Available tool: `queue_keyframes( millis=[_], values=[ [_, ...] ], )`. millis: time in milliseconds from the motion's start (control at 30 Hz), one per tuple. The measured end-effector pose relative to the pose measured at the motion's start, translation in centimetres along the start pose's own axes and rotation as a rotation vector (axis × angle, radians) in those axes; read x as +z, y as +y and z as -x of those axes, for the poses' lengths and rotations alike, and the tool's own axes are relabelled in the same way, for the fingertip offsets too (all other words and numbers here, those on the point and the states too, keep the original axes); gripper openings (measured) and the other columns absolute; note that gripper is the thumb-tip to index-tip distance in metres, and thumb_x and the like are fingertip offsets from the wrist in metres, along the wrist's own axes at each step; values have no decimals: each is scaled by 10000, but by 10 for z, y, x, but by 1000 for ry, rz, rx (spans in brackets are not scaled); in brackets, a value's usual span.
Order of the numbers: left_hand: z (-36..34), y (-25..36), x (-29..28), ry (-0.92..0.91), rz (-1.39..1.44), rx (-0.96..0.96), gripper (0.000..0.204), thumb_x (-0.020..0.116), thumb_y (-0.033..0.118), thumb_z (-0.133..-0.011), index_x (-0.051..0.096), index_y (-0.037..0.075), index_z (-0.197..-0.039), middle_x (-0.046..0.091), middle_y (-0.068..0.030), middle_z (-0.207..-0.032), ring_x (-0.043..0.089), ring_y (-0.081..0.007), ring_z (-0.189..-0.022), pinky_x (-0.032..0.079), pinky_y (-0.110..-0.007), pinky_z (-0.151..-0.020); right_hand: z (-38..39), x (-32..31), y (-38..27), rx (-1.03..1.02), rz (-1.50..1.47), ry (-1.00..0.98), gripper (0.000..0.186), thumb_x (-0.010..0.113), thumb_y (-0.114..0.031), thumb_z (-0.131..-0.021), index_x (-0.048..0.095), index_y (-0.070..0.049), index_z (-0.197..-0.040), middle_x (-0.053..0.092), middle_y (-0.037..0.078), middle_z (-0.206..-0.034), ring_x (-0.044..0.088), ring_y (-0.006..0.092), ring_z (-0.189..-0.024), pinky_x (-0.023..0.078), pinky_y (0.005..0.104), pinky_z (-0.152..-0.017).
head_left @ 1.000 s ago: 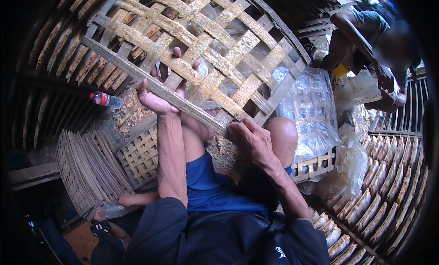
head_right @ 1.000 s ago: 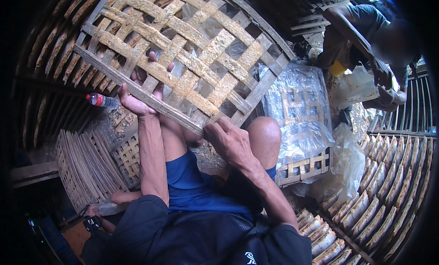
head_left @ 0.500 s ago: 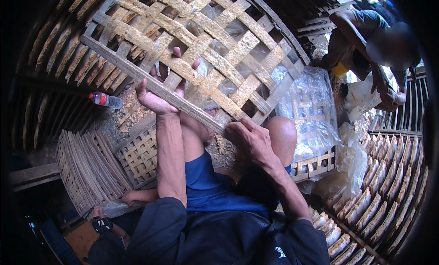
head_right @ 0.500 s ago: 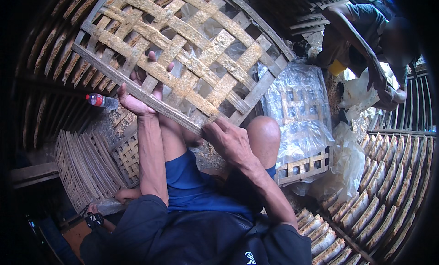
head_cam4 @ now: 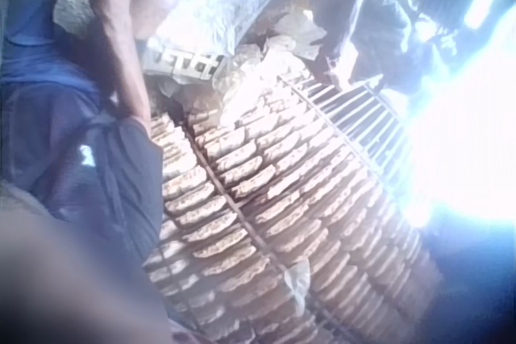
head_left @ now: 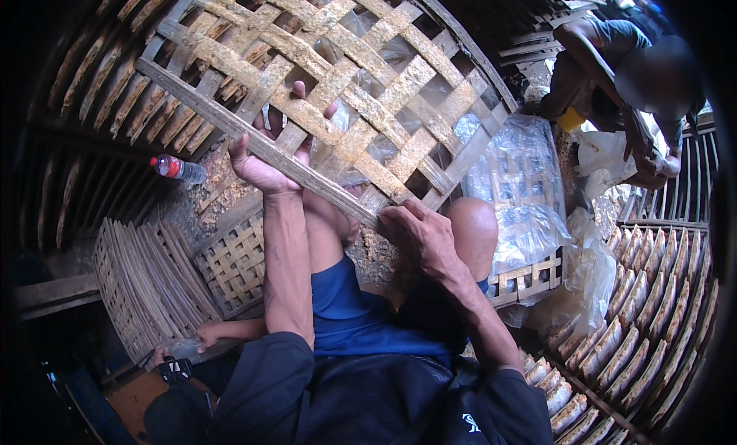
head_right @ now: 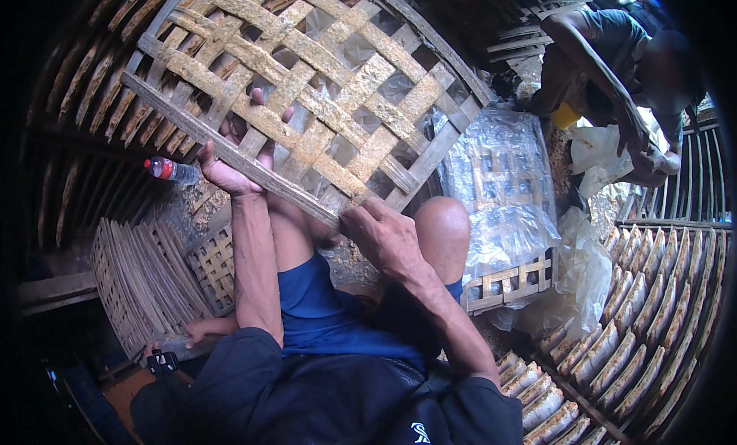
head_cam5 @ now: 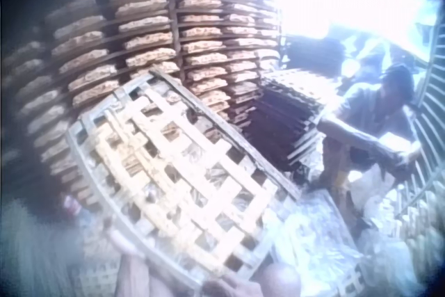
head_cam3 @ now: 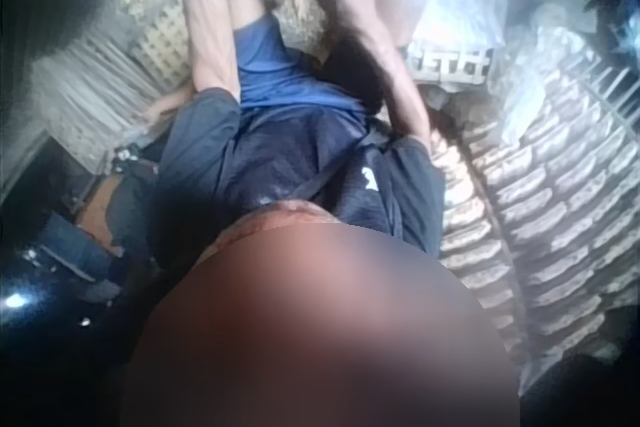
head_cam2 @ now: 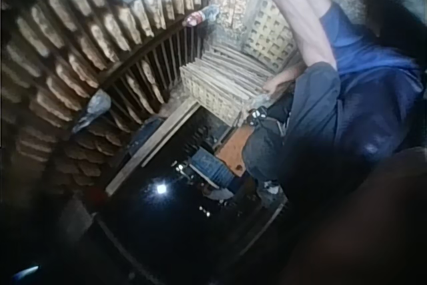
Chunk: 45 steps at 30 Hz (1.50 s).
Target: The person sits on the floor and weaves thin wooden strips into a lattice frame, interlacing them by hand. The person adjusts the strips and presses them into place to form a grid pattern.
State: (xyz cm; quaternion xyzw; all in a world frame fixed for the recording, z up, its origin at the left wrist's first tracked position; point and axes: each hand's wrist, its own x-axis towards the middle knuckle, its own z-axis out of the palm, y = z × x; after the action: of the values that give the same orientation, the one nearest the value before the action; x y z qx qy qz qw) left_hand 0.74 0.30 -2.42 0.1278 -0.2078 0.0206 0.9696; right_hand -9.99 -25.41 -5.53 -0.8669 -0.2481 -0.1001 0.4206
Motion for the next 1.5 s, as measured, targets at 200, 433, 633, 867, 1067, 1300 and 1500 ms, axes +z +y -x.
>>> queue_keyframes(
  millis=[200, 433, 633, 867, 1067, 1300, 1500],
  values=[
    [2, -1, -3, 0, 39, 17, 873, 671, 358, -822, 342, 133, -1600, 466, -144, -1574, 358, -393, -1490, 102, -806, -1172, -4, -2, 0, 59, 43, 308, 240, 813, -79, -805, 702, -109, -1015, 654, 67, -879, 682, 214, -754, 563, 314, -602],
    [2, 0, -2, 57, 86, 28, 810, 666, 344, -799, 440, 137, -1548, 521, -129, -1530, 390, -413, -1463, 124, -847, -1136, -5, -13, 2, -98, 107, 195, 218, 805, -87, -832, 710, -76, -1028, 646, 80, -893, 668, 237, -806, 562, 347, -677],
    [4, -1, -2, 48, -35, 67, 836, 639, 363, -807, 388, 168, -1579, 514, -112, -1543, 418, -405, -1449, 137, -842, -1135, 17, -51, 9, 151, -229, -189, 180, 767, -66, -841, 694, -60, -1006, 638, 97, -932, 644, 280, -828, 539, 387, -721],
    [5, -1, -1, 75, -20, 65, 823, 641, 366, -799, 417, 162, -1565, 536, -107, -1525, 420, -401, -1450, 131, -836, -1141, 4, -32, 8, 45, -100, 93, 271, 773, -120, -854, 677, -69, -1103, 638, 106, -978, 659, 287, -922, 560, 376, -768],
    [2, -1, 1, 116, -29, 32, 814, 658, 349, -791, 447, 131, -1546, 552, -117, -1508, 399, -401, -1463, 136, -828, -1144, -12, -9, 0, -52, 264, 115, 374, 805, -184, -816, 695, -129, -1170, 632, 45, -996, 629, 220, -879, 561, 337, -724],
    [2, -2, 1, 157, -52, 47, 829, 659, 338, -768, 452, 123, -1541, 535, -138, -1518, 412, -409, -1454, 147, -827, -1144, -7, -12, 10, -156, 161, 154, 199, 775, -30, -830, 742, -71, -1022, 677, 63, -888, 653, 231, -838, 548, 344, -701],
    [3, -4, 1, 167, -106, 88, 842, 654, 347, -758, 444, 155, -1551, 538, -130, -1515, 435, -400, -1440, 147, -837, -1137, 8, -51, 10, 167, -125, -59, 104, 782, -102, -875, 715, -55, -940, 672, 88, -901, 650, 276, -863, 540, 376, -744]
  ],
)
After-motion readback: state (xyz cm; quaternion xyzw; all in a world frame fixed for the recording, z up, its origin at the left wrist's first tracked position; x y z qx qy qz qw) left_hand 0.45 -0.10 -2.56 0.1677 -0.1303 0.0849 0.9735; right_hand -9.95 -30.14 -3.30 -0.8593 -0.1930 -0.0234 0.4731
